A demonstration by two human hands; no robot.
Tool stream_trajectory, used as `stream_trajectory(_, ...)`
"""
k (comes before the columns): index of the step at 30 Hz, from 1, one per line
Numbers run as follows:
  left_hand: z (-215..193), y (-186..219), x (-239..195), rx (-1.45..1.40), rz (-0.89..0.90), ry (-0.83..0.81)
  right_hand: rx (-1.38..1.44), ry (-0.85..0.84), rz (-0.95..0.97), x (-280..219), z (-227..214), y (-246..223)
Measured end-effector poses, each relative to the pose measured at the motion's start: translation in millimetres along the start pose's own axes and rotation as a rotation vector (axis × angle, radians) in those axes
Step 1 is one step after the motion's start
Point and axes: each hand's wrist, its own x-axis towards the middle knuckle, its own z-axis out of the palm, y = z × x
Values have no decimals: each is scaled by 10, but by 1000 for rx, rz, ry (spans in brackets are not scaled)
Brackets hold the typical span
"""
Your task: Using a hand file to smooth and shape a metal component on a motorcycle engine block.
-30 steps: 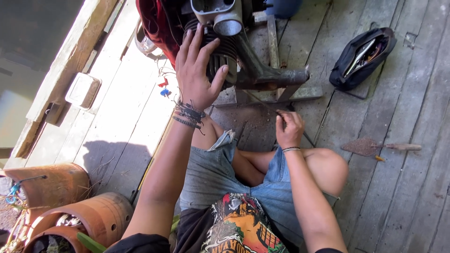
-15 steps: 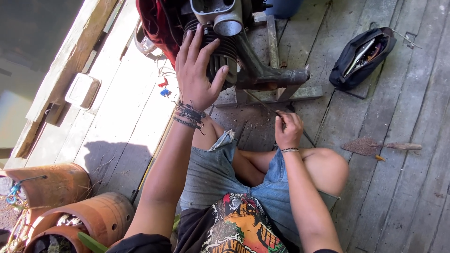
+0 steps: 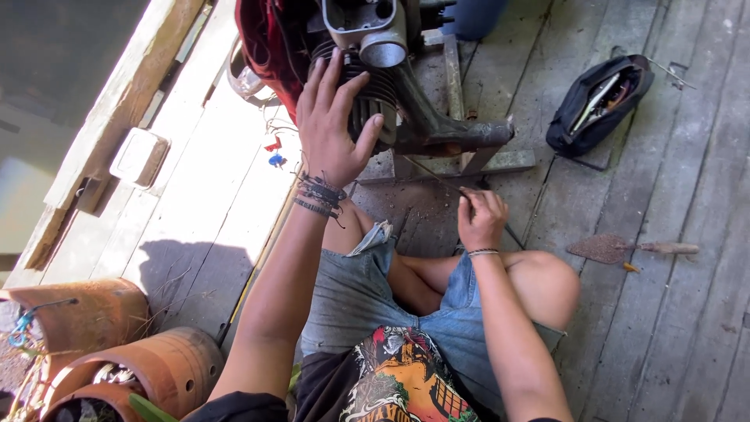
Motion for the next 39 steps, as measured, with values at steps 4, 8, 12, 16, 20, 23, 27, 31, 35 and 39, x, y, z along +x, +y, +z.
stream_trajectory(4,-40,17,1,-21,17,4,44,-28,18,-62,-1,-13)
stream_trajectory(8,-37,26,21,-28,6,8,42,-20,26,-10,41,-35)
stream_trajectory(12,-38,13,7,-11,11,-1,51,-35,36,-52,44,-13)
stream_trajectory(16,-115,83,42,-25,23,17,38,-20,57,-52,6,-30)
stream_trajectory(20,-131,99,50,-42,17,6,94,-11,12,-43,-21,-71)
stream_trajectory(23,-123,19,25,-54,47,60,74,24,-3,-160,104,120)
stream_trajectory(27,-11,29,9,-95,53,166,80,23,-23,-163,147,140)
stream_trajectory(31,63,-22,-121,-122,89,220,93,26,2,-244,195,179)
stream_trajectory(35,114,22,-213,-195,48,228,54,17,67,-295,255,243)
stream_trajectory(39,162,7,-250,-218,38,239,97,6,117,-318,245,260)
